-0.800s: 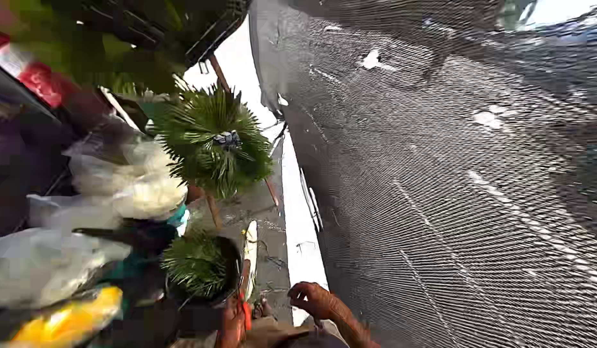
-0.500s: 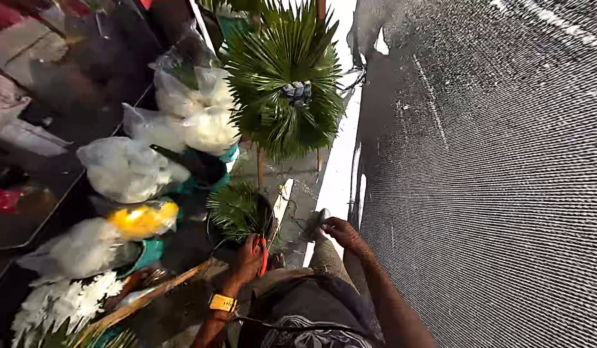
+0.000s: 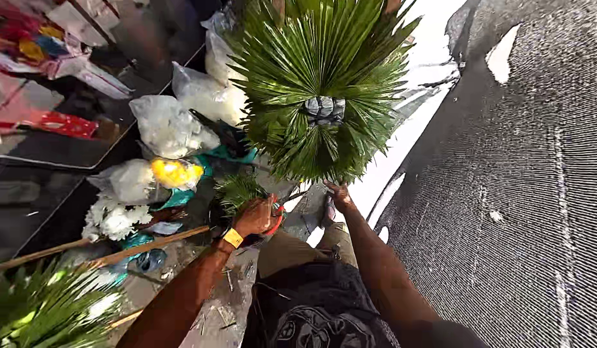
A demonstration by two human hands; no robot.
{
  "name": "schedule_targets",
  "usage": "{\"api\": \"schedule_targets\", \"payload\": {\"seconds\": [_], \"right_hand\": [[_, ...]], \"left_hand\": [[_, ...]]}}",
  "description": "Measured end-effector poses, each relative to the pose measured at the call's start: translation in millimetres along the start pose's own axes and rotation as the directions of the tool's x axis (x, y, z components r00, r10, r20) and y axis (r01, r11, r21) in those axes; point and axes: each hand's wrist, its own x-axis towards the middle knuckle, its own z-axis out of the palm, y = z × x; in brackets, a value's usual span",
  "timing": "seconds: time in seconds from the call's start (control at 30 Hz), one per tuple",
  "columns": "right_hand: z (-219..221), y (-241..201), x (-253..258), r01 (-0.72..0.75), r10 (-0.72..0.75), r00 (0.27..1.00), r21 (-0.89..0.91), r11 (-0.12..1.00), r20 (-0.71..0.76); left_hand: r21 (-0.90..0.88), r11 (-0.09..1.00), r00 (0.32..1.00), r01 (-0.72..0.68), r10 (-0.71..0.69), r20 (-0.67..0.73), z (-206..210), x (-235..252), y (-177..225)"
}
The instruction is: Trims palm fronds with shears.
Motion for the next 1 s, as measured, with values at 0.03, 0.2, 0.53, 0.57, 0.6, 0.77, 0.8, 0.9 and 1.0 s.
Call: {"api": "schedule_targets", "payload": {"seconds": [0.03, 0.2, 0.53, 0.57, 0.6, 0.77, 0.8, 0.9, 1.0], "right_hand": [[4, -1, 11, 0.030, -0.030, 0.999, 0.003, 1.000, 0.029], [22, 8, 27, 0.075, -0.130, 0.968, 0.250, 0.965, 0.213], [45, 25, -7, -0.076, -0.070, 0.958, 0.480, 0.874, 0.279], [45, 26, -6, -0.090, -0.053, 0.962, 0.492, 0.866, 0.269], [44, 26, -7, -0.099, -0.043, 0.963, 0.499, 0.861, 0.265], [49, 21, -15, -0.080, -0.050, 0.970, 0.506, 0.859, 0.238], [50, 20, -15, -0.085, -0.049, 0.968, 0.506, 0.858, 0.246], [51, 19, -17, -0.105, -0.046, 0.956, 0.485, 0.868, 0.289], [51, 19, -16, -0.117, -0.038, 0.951, 0.472, 0.874, 0.307]], "left_hand": [[0.008, 1.000, 0.999, 0.021, -0.021, 0.036, -10, 10, 2], [0.041, 0.999, 0.996, 0.036, -0.039, 0.085, -35, 51, 2], [0.158, 0.982, 0.995, -0.104, 0.104, 0.012, -47, 78, 26], [0.173, 0.979, 0.994, -0.106, 0.104, 0.017, -50, 78, 29], [0.190, 0.975, 0.993, -0.114, 0.111, 0.030, -52, 78, 32], [0.182, 0.971, 0.988, -0.155, 0.148, 0.049, -52, 89, 40], [0.158, 0.975, 0.987, -0.157, 0.152, 0.046, -52, 92, 40], [0.129, 0.978, 0.986, -0.164, 0.160, 0.039, -51, 97, 41], [0.136, 0.978, 0.987, -0.160, 0.155, 0.046, -50, 102, 44]]}}
